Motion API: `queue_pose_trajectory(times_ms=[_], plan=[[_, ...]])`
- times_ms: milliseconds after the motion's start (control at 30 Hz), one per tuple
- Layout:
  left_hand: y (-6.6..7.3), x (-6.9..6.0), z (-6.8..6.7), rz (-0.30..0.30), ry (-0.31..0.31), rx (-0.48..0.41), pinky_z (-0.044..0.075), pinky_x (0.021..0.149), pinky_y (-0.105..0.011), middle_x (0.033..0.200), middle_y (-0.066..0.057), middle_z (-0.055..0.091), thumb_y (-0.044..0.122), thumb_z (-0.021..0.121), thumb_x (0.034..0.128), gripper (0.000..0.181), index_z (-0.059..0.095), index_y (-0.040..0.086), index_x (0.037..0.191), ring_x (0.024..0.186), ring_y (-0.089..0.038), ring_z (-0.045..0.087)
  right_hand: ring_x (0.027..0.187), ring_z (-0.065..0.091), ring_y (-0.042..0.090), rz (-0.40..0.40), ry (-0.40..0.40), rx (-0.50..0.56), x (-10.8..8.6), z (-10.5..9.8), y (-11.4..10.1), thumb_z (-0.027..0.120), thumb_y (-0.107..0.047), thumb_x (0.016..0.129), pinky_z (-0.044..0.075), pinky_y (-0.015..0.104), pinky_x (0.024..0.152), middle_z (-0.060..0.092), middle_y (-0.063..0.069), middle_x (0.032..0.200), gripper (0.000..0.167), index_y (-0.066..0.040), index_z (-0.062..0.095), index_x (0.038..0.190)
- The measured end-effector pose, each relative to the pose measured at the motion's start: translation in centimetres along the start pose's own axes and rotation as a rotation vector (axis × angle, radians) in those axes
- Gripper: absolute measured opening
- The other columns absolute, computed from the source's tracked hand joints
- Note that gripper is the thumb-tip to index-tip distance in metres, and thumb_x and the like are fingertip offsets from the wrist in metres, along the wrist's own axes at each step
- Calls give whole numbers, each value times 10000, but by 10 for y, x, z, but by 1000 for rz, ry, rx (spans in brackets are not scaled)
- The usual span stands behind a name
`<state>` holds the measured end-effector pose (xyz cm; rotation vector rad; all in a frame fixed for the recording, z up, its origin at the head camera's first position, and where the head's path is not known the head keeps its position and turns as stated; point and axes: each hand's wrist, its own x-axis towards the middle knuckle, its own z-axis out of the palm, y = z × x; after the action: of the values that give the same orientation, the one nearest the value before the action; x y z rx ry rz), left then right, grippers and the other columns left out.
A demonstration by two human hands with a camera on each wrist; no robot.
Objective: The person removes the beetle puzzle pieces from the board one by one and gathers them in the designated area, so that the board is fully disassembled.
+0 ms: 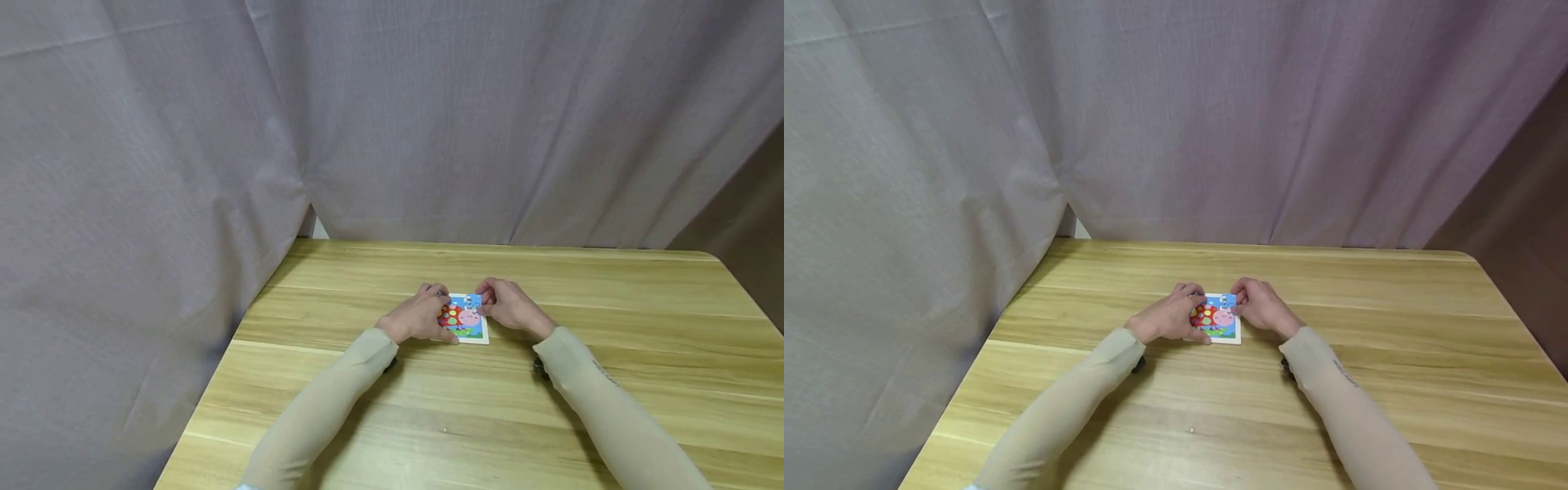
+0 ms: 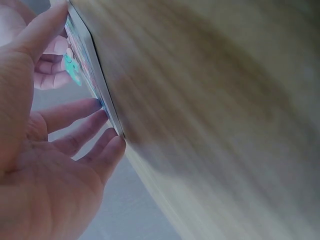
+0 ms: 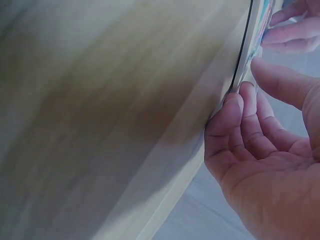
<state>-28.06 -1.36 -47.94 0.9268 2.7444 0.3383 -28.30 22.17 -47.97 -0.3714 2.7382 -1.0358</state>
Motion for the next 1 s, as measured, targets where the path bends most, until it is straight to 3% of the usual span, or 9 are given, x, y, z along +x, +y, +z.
queue_pose_trajectory(times_ms=[467, 1000], plan=[[-1, 1, 3, 0, 4, 5, 489, 1232, -340, 1663, -33, 470, 544, 892, 884, 857, 604, 75, 1541, 1532, -231, 416, 931, 614, 216, -38, 76, -17, -16, -16, 18, 726, -3, 994, 478, 239, 782, 684, 150, 1005, 253, 89, 663, 1222], [-1, 0, 3, -7, -2, -18, 504, 1209, -340, 1661, -23, 468, 539, 891, 888, 853, 602, 78, 1544, 1530, -234, 418, 947, 611, 245, 17, 127, -46, -39, -39, 46, 695, -3, 1021, 469, 237, 783, 682, 188, 1047, 267, 107, 645, 1259]])
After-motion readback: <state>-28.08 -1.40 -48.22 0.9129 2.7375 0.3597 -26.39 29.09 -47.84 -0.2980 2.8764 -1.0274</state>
